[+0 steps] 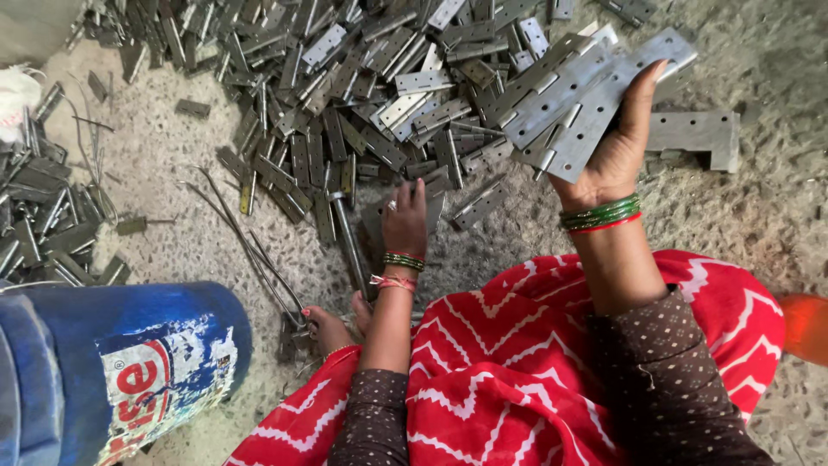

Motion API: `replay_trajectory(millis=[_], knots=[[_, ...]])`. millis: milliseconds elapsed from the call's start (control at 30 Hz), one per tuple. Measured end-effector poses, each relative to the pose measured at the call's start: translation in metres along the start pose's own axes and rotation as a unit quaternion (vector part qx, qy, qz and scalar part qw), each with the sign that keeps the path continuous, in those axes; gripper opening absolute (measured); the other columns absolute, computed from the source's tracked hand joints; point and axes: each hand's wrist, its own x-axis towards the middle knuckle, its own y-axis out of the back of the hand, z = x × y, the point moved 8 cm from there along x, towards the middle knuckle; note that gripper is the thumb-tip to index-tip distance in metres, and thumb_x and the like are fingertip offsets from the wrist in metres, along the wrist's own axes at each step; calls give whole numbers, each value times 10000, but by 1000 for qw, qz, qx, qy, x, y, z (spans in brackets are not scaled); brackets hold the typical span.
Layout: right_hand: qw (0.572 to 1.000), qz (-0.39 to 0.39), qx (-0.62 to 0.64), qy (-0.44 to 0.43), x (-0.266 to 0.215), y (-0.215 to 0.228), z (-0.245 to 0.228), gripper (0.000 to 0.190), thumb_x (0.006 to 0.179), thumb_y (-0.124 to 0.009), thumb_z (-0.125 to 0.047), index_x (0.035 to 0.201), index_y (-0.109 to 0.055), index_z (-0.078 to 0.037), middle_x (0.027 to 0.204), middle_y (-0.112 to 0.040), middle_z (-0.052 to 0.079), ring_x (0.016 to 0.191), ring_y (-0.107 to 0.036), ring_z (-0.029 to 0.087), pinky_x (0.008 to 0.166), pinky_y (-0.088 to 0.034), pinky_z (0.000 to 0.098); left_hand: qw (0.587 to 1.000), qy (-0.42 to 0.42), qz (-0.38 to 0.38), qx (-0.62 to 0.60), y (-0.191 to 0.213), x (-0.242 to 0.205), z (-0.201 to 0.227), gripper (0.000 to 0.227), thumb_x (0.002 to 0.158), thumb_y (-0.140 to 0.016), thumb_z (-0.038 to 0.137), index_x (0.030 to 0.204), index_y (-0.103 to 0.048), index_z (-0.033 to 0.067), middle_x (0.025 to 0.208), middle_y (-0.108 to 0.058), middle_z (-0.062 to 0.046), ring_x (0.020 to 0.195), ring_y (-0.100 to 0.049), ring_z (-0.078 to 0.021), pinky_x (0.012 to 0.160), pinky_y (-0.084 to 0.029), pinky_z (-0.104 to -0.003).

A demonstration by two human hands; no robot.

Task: The person sits on the floor and assembles metal hinges by inserting pins into hinge plates. They pick up hinge plates and pins from a large pile, align them, and press the pins into place, then place the assembled hinges into a blue bucket.

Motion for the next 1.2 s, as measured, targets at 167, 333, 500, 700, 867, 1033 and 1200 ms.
replay_trajectory(millis=[167, 333, 500, 700, 867, 1033, 1200], knots=[[1000, 3, 18, -8, 2, 0, 3, 695, 948, -738, -548, 1421, -563, -70, 1384, -641, 74, 1289, -630, 240, 1139, -510, 402, 998, -38, 20, 45, -13, -4, 2, 401, 972, -559, 111, 1367, -580, 42, 1253, -646, -120, 1122, -653, -295, 917, -541, -419], [1000, 13, 26, -11, 2, -2, 4, 684, 929, -730, -550, 1390, -581, -67, 1356, -655, 78, 1289, -638, 249, 1154, -520, 417, 989, -106, -50, 95, -46, -15, 4, 72, 1032, -571, 121, 977, -594, 80, 1160, -672, -189, 931, -698, -283, 755, -558, -412], [999, 17, 27, -4, 2, 1, 4, 687, 937, -714, -570, 1375, -588, -56, 1328, -659, 88, 1242, -649, 261, 1105, -539, 422, 999, 12, -50, 0, -30, 8, -18, 140, 997, -613, 208, 1049, -545, 97, 863, -700, -151, 745, -696, -353, 643, -524, -487], [996, 87, -10, 26, 5, 21, 8, 660, 950, -729, -557, 1354, -596, -53, 1258, -662, 108, 1167, -667, 266, 1060, -581, 451, 887, 231, 9, -400, 81, 68, -19, 383, 981, -621, 158, 1307, -445, 57, 884, -741, -101, 673, -747, -281, 503, -553, -409], [998, 61, 8, -15, 4, 17, 23, 678, 959, -723, -551, 1397, -558, -62, 1300, -650, 99, 1186, -654, 262, 1074, -568, 446, 840, 74, 31, -536, 187, 121, 38, 489, 1099, -614, 292, 1482, -471, 24, 1315, -660, -177, 1118, -693, -262, 974, -572, -351], [996, 61, -29, -55, -5, 7, 36, 698, 911, -715, -572, 1371, -570, -68, 1295, -663, 116, 1193, -660, 269, 1069, -557, 434, 941, -13, -94, -324, 174, 156, 91, 591, 1031, -601, 463, 1465, -583, 62, 1475, -614, -188, 1201, -658, -318, 1000, -537, -390], [994, 55, -16, -98, -10, 1, 53, 697, 900, -707, -557, 1359, -573, -50, 1311, -666, 136, 1197, -664, 284, 1066, -549, 445, 924, -27, -98, -368, 156, 158, 69, 726, 947, -719, 491, 1417, -535, -31, 1366, -618, -236, 1242, -635, -387, 1024, -507, -449]])
